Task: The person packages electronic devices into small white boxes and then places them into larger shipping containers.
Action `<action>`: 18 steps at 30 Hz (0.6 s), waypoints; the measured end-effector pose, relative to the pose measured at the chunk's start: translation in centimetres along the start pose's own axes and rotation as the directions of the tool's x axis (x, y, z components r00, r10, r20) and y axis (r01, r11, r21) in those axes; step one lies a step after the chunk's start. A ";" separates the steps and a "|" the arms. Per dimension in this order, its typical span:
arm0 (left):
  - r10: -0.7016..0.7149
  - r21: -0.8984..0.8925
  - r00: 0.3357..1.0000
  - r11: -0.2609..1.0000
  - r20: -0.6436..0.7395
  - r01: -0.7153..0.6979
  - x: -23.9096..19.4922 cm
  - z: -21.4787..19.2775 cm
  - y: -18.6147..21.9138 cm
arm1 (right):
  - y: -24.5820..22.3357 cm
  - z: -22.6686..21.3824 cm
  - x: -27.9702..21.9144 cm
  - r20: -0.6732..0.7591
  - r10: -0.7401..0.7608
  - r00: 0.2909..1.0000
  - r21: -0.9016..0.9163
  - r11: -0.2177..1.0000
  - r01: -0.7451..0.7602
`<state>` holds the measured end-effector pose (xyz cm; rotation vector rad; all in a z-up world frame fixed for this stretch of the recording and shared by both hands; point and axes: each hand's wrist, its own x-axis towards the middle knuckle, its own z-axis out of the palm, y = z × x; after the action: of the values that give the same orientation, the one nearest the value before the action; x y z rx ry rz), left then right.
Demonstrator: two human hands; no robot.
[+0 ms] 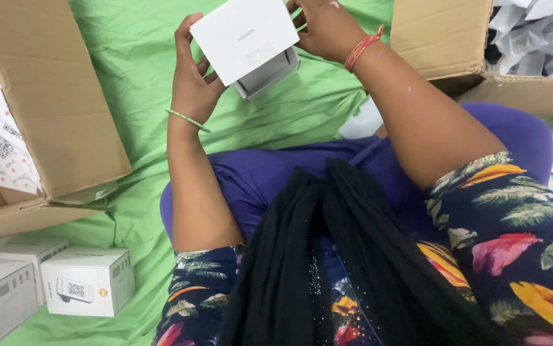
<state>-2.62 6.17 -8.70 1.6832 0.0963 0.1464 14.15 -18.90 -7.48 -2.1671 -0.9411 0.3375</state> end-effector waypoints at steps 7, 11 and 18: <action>-0.050 0.074 0.999 0.996 -0.012 0.051 0.1 1.1 0.0 | 0.9 0.0 -0.4 0.108 0.001 0.994 -0.066 0.998 0.006; 0.029 0.433 0.999 0.900 0.041 -0.044 -0.4 0.9 -2.6 | -1.6 -1.3 -1.0 0.279 -0.044 0.959 -0.284 0.950 0.127; -0.286 0.796 0.951 0.600 0.119 0.081 -0.7 1.2 -5.7 | -1.1 -0.6 -1.3 0.502 0.244 0.830 -0.561 0.822 0.099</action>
<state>-3.04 5.58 -14.48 2.5578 0.1742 -0.3155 13.00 -19.66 -6.32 -2.7260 -1.4226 0.8618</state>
